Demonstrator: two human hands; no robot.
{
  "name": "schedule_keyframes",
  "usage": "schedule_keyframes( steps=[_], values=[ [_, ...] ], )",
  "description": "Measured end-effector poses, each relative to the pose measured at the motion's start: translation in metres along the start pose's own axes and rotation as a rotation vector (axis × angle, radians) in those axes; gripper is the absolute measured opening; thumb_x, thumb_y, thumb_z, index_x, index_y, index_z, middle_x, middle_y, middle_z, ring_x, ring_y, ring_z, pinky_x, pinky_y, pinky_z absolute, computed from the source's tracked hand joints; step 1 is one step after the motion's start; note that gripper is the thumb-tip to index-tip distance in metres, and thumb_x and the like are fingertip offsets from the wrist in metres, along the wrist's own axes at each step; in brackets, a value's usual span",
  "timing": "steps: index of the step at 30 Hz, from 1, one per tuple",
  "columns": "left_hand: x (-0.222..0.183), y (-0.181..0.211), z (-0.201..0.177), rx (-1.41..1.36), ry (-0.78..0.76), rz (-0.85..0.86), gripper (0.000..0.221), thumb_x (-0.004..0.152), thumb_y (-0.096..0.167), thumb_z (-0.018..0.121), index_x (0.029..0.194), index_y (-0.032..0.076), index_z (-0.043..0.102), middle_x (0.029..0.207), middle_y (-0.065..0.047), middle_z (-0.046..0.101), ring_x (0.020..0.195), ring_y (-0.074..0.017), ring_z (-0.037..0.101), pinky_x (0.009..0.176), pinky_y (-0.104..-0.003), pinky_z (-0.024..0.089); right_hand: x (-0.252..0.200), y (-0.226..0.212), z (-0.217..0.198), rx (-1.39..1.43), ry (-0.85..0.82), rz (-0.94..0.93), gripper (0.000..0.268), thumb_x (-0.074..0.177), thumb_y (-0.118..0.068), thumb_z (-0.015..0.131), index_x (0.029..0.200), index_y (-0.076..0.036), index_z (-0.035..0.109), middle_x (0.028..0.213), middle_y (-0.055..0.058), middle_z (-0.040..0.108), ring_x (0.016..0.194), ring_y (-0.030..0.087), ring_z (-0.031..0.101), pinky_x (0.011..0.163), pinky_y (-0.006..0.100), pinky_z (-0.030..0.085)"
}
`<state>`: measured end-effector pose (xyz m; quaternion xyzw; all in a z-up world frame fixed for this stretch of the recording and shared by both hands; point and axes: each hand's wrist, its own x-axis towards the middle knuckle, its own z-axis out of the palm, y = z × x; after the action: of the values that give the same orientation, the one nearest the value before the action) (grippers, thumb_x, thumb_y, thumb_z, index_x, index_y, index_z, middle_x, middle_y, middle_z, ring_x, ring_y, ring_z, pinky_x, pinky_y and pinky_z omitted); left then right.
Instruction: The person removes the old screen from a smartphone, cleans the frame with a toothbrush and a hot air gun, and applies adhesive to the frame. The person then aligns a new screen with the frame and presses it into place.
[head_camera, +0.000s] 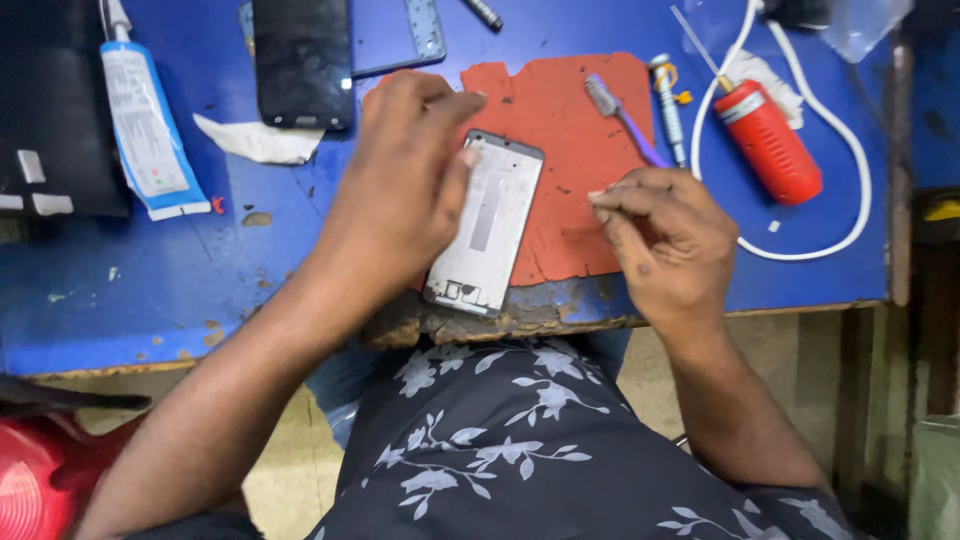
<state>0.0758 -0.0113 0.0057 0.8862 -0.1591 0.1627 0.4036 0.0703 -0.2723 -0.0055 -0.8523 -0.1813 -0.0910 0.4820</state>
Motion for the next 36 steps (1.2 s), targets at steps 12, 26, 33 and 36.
schedule_keyframes(
  steps=[12, 26, 33, 36],
  values=[
    [-0.073, 0.023, -0.018, 0.043, -0.134, -0.007, 0.039, 0.090, 0.025, 0.080, 0.124, 0.008, 0.069, 0.127, -0.011, 0.060, 0.116, -0.0331, 0.054, 0.099, -0.048, 0.042, 0.056, -0.037, 0.045, -0.240, -0.131, -0.213, 0.007, 0.102, 0.005, 0.076, 0.108, 0.002, 0.073, 0.100, 0.012, 0.069, 0.083, 0.020, 0.069, 0.070, 0.030, 0.052],
    [-0.082, 0.008, -0.011, 0.103, -0.265, -0.054, 0.055, 0.088, 0.039, 0.077, 0.135, 0.015, 0.063, 0.149, -0.016, 0.045, 0.131, -0.0364, 0.043, 0.103, -0.054, 0.036, 0.060, -0.011, 0.078, -0.325, -0.218, -0.205, 0.011, 0.098, 0.005, 0.071, 0.108, 0.000, 0.072, 0.091, 0.010, 0.064, 0.082, 0.023, 0.065, 0.072, 0.035, 0.051],
    [-0.081, 0.004, -0.012, 0.089, -0.266, -0.050, 0.054, 0.089, 0.039, 0.075, 0.136, 0.014, 0.064, 0.149, -0.017, 0.046, 0.131, -0.0357, 0.043, 0.101, -0.054, 0.036, 0.061, -0.013, 0.079, -0.268, -0.222, -0.120, 0.010, 0.101, 0.004, 0.067, 0.110, 0.000, 0.070, 0.098, 0.011, 0.065, 0.082, 0.021, 0.066, 0.071, 0.033, 0.052],
    [-0.081, 0.004, -0.012, 0.090, -0.263, -0.052, 0.053, 0.090, 0.039, 0.075, 0.136, 0.014, 0.063, 0.148, -0.017, 0.046, 0.130, -0.0357, 0.044, 0.101, -0.053, 0.036, 0.061, -0.013, 0.081, -0.296, -0.226, -0.202, 0.005, 0.102, 0.003, 0.068, 0.107, 0.001, 0.069, 0.096, 0.010, 0.066, 0.083, 0.022, 0.066, 0.071, 0.033, 0.052]
  ],
)
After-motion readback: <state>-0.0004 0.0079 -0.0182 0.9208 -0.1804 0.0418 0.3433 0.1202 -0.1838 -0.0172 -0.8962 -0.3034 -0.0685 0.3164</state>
